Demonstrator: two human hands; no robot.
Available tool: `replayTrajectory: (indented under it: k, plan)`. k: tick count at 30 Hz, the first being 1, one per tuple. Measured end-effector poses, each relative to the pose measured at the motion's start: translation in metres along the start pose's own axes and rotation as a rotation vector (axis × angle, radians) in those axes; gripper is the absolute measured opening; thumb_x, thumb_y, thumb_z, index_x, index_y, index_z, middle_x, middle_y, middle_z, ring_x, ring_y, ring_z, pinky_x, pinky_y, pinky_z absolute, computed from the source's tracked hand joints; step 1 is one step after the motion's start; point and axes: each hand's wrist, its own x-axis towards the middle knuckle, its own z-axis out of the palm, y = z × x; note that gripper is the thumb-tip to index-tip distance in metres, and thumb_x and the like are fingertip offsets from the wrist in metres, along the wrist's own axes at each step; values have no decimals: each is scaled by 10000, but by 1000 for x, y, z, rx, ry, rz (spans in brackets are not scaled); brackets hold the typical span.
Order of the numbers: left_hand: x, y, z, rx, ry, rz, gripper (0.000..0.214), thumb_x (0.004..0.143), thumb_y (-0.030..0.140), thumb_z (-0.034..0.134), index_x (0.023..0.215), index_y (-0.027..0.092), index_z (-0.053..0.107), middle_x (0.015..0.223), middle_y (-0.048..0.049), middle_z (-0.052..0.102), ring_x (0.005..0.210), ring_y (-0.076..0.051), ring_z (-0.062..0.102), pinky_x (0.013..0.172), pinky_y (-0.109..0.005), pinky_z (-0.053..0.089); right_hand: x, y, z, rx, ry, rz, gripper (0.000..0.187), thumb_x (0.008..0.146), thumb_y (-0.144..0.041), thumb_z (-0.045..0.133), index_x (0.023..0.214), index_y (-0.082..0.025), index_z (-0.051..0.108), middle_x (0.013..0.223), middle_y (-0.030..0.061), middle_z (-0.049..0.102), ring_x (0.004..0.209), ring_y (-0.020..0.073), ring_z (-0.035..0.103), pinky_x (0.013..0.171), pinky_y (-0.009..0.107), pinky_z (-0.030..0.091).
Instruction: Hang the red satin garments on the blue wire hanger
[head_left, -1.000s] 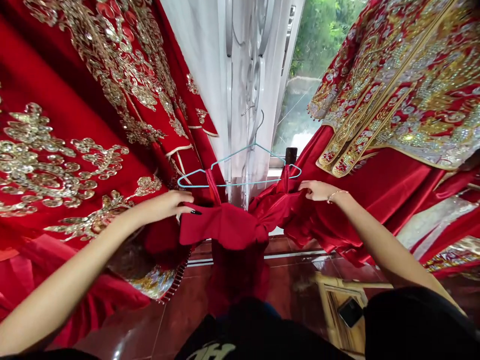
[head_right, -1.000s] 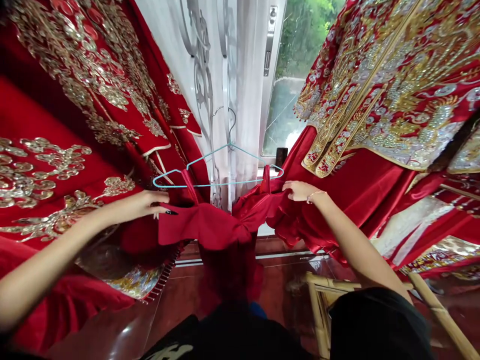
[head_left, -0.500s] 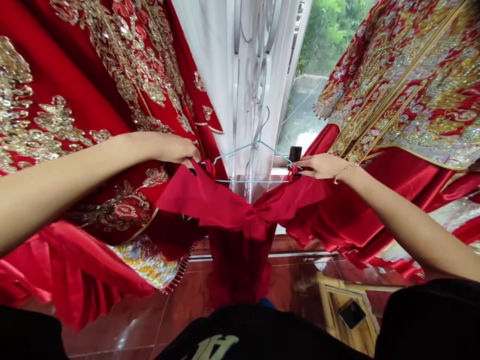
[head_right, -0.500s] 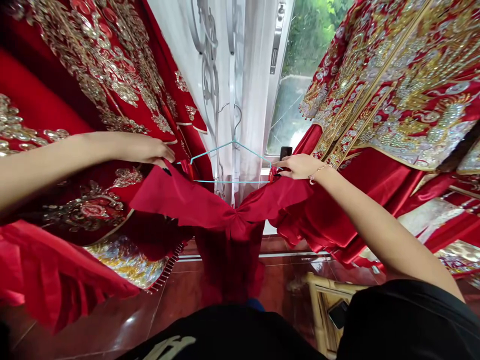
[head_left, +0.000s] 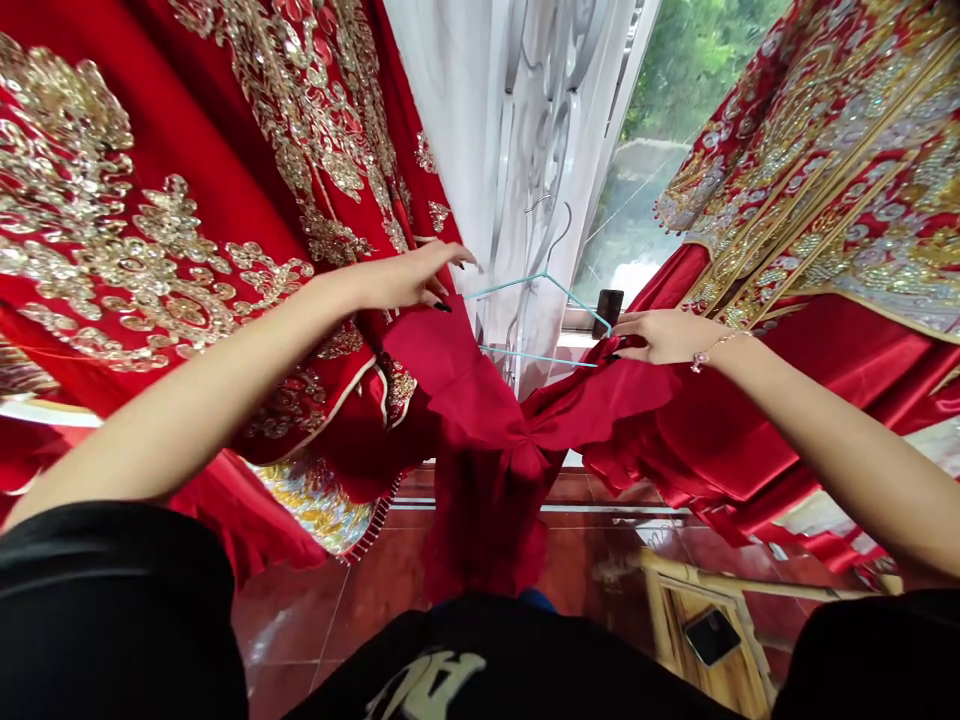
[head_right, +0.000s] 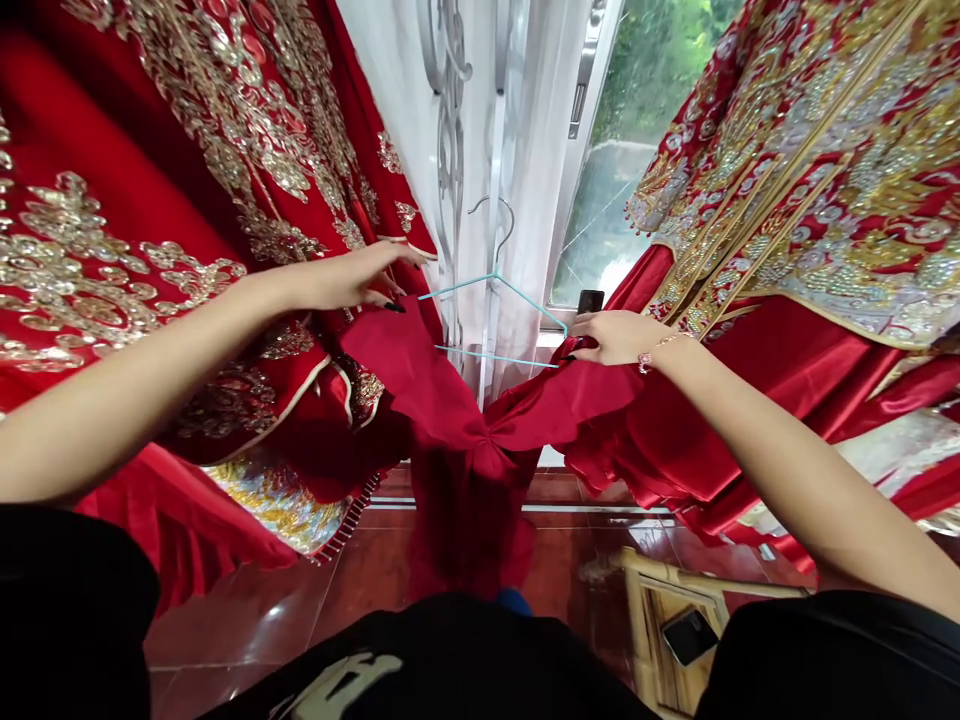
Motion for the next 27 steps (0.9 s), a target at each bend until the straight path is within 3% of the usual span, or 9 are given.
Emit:
replayTrajectory:
  k: [3, 4, 7, 10, 13, 16, 20, 27]
  plan:
    - [-15, 49, 35, 164, 196, 6, 425, 924, 41, 406, 1320, 110, 546, 1331, -161, 569, 1225, -277, 566, 1102, -512, 446, -7, -5, -5, 47, -29, 61, 354, 864, -489, 603, 1091, -225, 668, 922, 75, 729, 757, 222, 665, 731, 364, 541]
    - [-15, 68, 52, 169, 211, 52, 381, 965, 81, 368, 1281, 129, 576, 1293, -162, 600, 1184, -279, 585, 1070, -507, 473, -9, -7, -6, 83, -17, 103, 376, 880, -495, 579, 1142, -230, 624, 879, 59, 717, 715, 210, 647, 702, 356, 534]
    - [4, 114, 108, 22, 57, 222, 327, 994, 142, 383, 1231, 137, 608, 1227, -151, 638, 1147, -270, 618, 1010, -423, 517, -13, -13, -8, 199, 36, 186, 368, 937, -489, 476, 1201, -233, 490, 782, 27, 675, 666, 204, 609, 682, 356, 521]
    - [45, 134, 156, -186, 84, 126, 337, 969, 115, 433, 1277, 103, 569, 1283, -176, 614, 1202, -277, 608, 1047, -408, 487, -14, -17, -8, 213, 88, 206, 318, 957, -466, 421, 1175, -235, 413, 792, 31, 665, 685, 217, 607, 717, 378, 515]
    - [89, 133, 187, -349, 189, 14, 251, 970, 136, 467, 1185, 110, 595, 1233, -176, 632, 1161, -284, 626, 1027, -420, 485, -17, -19, -8, 162, 109, 218, 286, 962, -470, 397, 1131, -240, 381, 808, 41, 661, 671, 217, 602, 710, 375, 504]
    - [115, 131, 205, -525, 274, 15, 110, 947, 138, 527, 1003, 134, 622, 1093, -138, 665, 1024, -240, 656, 944, -364, 515, -21, -19, -7, 147, 128, 217, 281, 965, -499, 373, 1091, -248, 361, 845, 56, 662, 691, 218, 608, 721, 376, 505]
    - [121, 133, 215, -619, 320, -12, 128, 908, 87, 518, 900, 149, 629, 1005, -117, 691, 931, -223, 659, 888, -356, 519, -19, -23, -9, 153, 161, 207, 310, 958, -516, 378, 1114, -248, 363, 857, 53, 645, 703, 217, 605, 728, 382, 502]
    - [122, 109, 196, -615, 103, -10, 242, 784, -14, 488, 786, 132, 681, 818, -101, 741, 857, -258, 682, 830, -377, 543, 40, -40, -30, 164, 129, 76, 323, 970, -434, 448, 1218, -241, 373, 790, 5, 612, 652, 180, 532, 752, 371, 498]
